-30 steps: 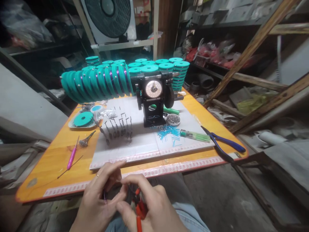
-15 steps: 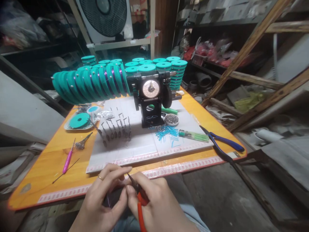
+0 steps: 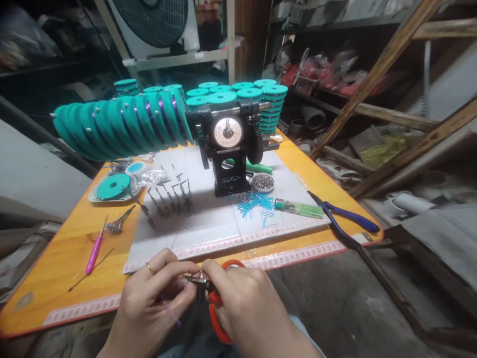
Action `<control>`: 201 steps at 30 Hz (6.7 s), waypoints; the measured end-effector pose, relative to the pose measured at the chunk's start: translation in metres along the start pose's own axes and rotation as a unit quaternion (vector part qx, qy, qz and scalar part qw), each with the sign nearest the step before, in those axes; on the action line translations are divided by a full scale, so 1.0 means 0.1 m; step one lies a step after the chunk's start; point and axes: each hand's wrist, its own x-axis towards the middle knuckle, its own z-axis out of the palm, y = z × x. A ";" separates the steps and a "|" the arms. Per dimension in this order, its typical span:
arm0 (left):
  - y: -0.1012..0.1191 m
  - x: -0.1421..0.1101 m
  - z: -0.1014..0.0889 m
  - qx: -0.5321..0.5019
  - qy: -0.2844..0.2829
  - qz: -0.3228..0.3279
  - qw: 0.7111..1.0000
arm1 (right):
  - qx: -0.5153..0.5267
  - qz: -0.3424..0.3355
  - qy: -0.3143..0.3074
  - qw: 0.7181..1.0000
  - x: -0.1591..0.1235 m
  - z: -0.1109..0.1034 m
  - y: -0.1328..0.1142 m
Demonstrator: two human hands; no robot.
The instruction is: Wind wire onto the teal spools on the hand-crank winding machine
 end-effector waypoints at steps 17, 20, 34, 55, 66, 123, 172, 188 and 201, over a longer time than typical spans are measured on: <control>-0.10 0.17 0.08 0.114 -0.003 -0.062 0.991 | -0.081 -0.032 0.045 0.995 -0.11 0.08 0.09; -0.10 0.17 0.08 0.124 0.001 -0.053 0.991 | -0.119 -0.022 0.013 0.993 -0.08 0.10 0.06; -0.22 0.11 -0.12 0.093 -0.061 0.004 0.994 | -0.392 -0.086 -0.038 0.915 -0.02 0.01 -0.07; -0.30 0.05 -0.14 0.047 -0.059 -0.025 0.997 | -0.385 -0.113 -0.010 0.916 0.00 -0.04 -0.03; -0.27 0.07 -0.17 0.047 -0.053 -0.023 0.997 | -0.396 -0.113 -0.023 0.911 -0.03 -0.02 0.01; 0.06 -0.17 -0.11 -0.116 0.046 -0.077 0.989 | 0.243 0.110 -0.085 0.960 -0.14 0.03 -0.27; -0.02 0.18 0.21 0.168 0.028 -0.117 0.978 | -0.023 -0.019 0.081 0.996 -0.16 0.16 0.11; -0.08 0.15 0.09 0.080 -0.040 -0.063 0.994 | -0.298 -0.070 0.012 0.952 -0.07 0.05 0.05; -0.20 0.10 -0.11 0.040 -0.065 -0.046 0.996 | -0.445 -0.183 -0.007 0.877 0.15 -0.09 -0.11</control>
